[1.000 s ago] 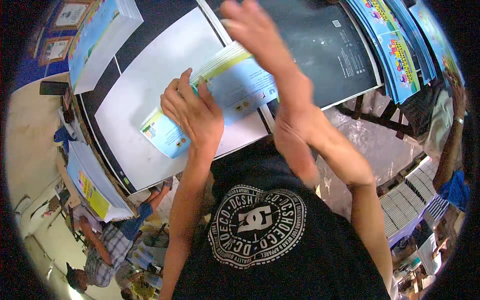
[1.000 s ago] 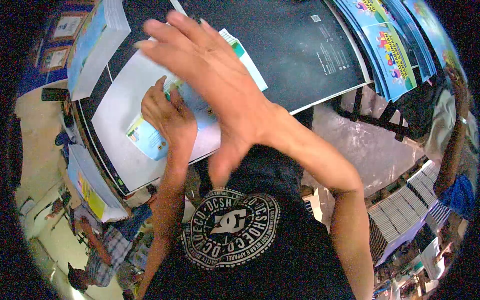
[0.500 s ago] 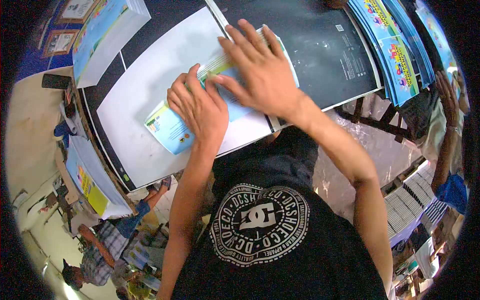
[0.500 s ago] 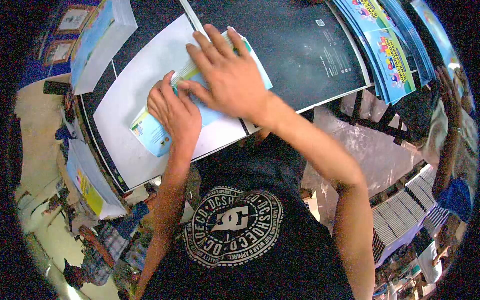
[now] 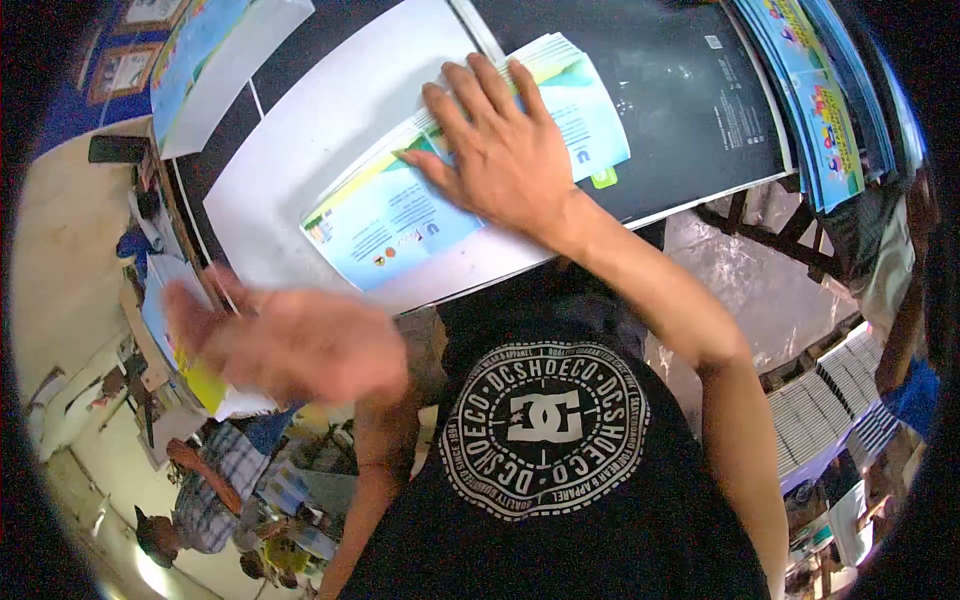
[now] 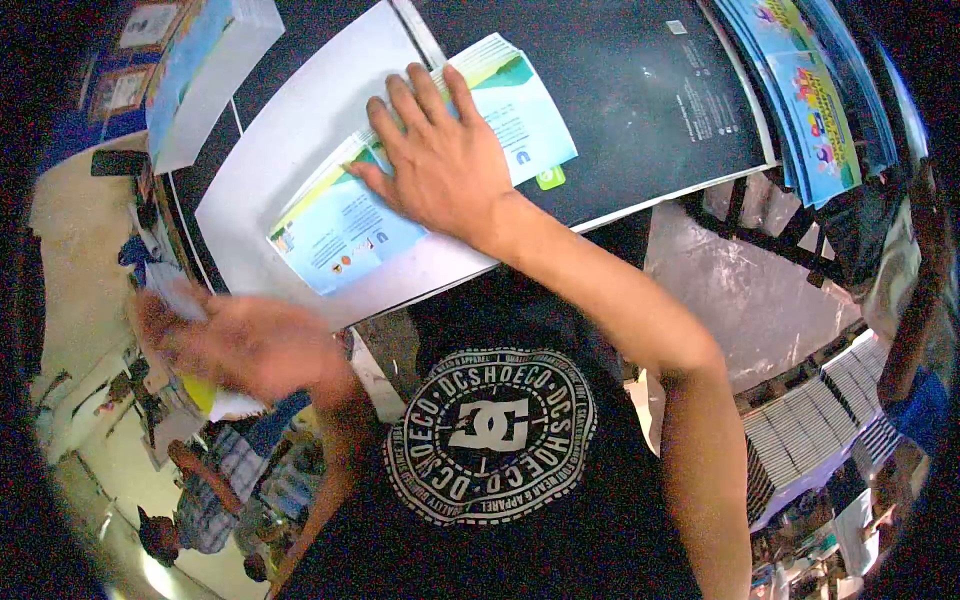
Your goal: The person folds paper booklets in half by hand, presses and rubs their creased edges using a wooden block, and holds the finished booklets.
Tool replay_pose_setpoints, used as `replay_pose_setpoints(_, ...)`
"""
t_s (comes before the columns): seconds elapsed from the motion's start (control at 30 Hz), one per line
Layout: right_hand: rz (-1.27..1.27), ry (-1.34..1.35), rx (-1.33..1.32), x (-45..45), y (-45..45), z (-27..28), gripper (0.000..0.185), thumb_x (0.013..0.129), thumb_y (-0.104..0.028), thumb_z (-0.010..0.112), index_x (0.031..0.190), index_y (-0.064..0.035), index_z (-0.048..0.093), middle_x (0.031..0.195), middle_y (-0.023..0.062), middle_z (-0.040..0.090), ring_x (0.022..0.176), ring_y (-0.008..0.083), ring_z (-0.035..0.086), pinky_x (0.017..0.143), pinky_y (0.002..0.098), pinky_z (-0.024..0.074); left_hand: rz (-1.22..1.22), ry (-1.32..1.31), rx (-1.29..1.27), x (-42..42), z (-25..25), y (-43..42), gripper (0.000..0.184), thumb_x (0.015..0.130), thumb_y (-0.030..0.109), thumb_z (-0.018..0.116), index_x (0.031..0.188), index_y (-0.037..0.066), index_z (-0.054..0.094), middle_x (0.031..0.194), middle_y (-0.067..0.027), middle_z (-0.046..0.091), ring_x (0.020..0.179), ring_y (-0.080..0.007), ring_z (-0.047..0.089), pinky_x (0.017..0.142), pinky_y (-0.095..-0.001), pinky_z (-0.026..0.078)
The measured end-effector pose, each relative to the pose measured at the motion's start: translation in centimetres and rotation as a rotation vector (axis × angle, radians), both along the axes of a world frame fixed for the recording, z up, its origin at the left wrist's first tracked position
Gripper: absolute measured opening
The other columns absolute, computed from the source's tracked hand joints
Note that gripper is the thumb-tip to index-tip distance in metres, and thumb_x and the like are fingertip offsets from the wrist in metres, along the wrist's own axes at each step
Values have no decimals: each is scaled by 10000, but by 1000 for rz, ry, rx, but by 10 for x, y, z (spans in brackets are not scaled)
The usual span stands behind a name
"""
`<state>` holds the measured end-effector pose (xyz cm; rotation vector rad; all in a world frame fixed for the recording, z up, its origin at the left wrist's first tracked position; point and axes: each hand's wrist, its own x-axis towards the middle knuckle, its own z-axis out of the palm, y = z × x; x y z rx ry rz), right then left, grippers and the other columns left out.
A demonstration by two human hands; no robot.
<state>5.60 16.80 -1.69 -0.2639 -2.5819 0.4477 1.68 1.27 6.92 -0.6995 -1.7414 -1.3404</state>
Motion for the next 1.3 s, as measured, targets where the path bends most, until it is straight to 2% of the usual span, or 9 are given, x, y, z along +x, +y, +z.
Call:
replay_pose_setpoints(0.17, -2, 10, 24, -4, -3, -1, 548, 903, -522, 573, 1230, -83, 604, 1310, 127, 571, 1298, 314, 474, 1110, 504, 294, 33, -309, -255, 1, -63, -9, 449, 1037, 269, 351, 1330, -50, 469, 1396, -226, 447, 1331, -373, 376, 1115, -496, 290)
replay_pose_setpoints(0.2, -3, 4, 31, -3, -4, 1, 548, 901, -523, 575, 1230, -85, 604, 1311, 125, 569, 1300, 312, 472, 1111, 505, 292, -12, -275, -776, -12, -75, -6, 413, 1033, 225, 344, 1293, -47, 516, 1380, -245, 458, 1336, -411, 352, 1117, -515, 272)
replay_pose_setpoints(0.33, 9, 52, 43, -2, -3, -4, 541, 893, -512, 576, 1208, -73, 611, 1296, 153, 566, 1287, 335, 468, 1104, 535, 292, -81, -302, -701, -4, -78, -9, 423, 1039, 255, 330, 1234, -48, 552, 1373, -240, 485, 1329, -425, 368, 1136, -524, 247)
replay_pose_setpoints(0.47, -7, 63, 3, -3, -2, -2, 537, 892, -515, 584, 1194, -72, 616, 1278, 151, 572, 1275, 335, 477, 1098, 534, 298, -42, -292, -376, -15, -58, -18, 499, 1045, 338, 296, 1237, -48, 548, 1365, -227, 494, 1308, -362, 415, 1122, -505, 283)
replay_pose_setpoints(0.63, -1, 53, 6, -2, -1, -3, 535, 887, -508, 596, 1188, -66, 616, 1271, 154, 572, 1268, 335, 483, 1096, 535, 300, 146, -155, -56, -14, 12, -22, 518, 1045, 362, 278, 1301, -35, 491, 1391, -250, 454, 1352, -369, 375, 1134, -502, 273)
replay_pose_setpoints(0.7, 0, 41, 1, -3, -3, -2, 527, 889, -501, 597, 1199, -74, 610, 1275, 136, 571, 1273, 322, 479, 1095, 525, 300, -29, 28, -167, -44, -50, -35, 482, 1042, 331, 316, 1320, -25, 484, 1389, -253, 456, 1341, -376, 392, 1136, -496, 277)
replay_pose_setpoints(0.8, -8, 24, 18, -2, -3, 0, 512, 893, -489, 599, 1216, -93, 599, 1272, 101, 571, 1275, 295, 475, 1089, 503, 303, 60, -347, -828, -35, -97, -37, 392, 1028, 236, 397, 1318, -4, 508, 1351, -235, 507, 1286, -378, 455, 1102, -487, 310)
replay_pose_setpoints(1.1, -31, 106, 19, 3, -5, 1, 459, 846, -473, 666, 1138, -121, 625, 1163, 63, 590, 1212, 259, 505, 1084, 490, 297, 13, -320, -785, -32, -85, -33, 276, 977, 162, 505, 1188, 16, 607, 1127, -143, 616, 1061, -320, 557, 960, -451, 373)
replay_pose_setpoints(1.3, -43, 176, 24, 3, -6, 5, 426, 840, -477, 676, 1090, -134, 641, 1128, 46, 600, 1174, 239, 529, 1077, 477, 302, 29, -336, -725, -27, -81, -35, 239, 968, 145, 527, 1133, 12, 636, 1136, -156, 614, 1090, -317, 542, 963, -447, 368)
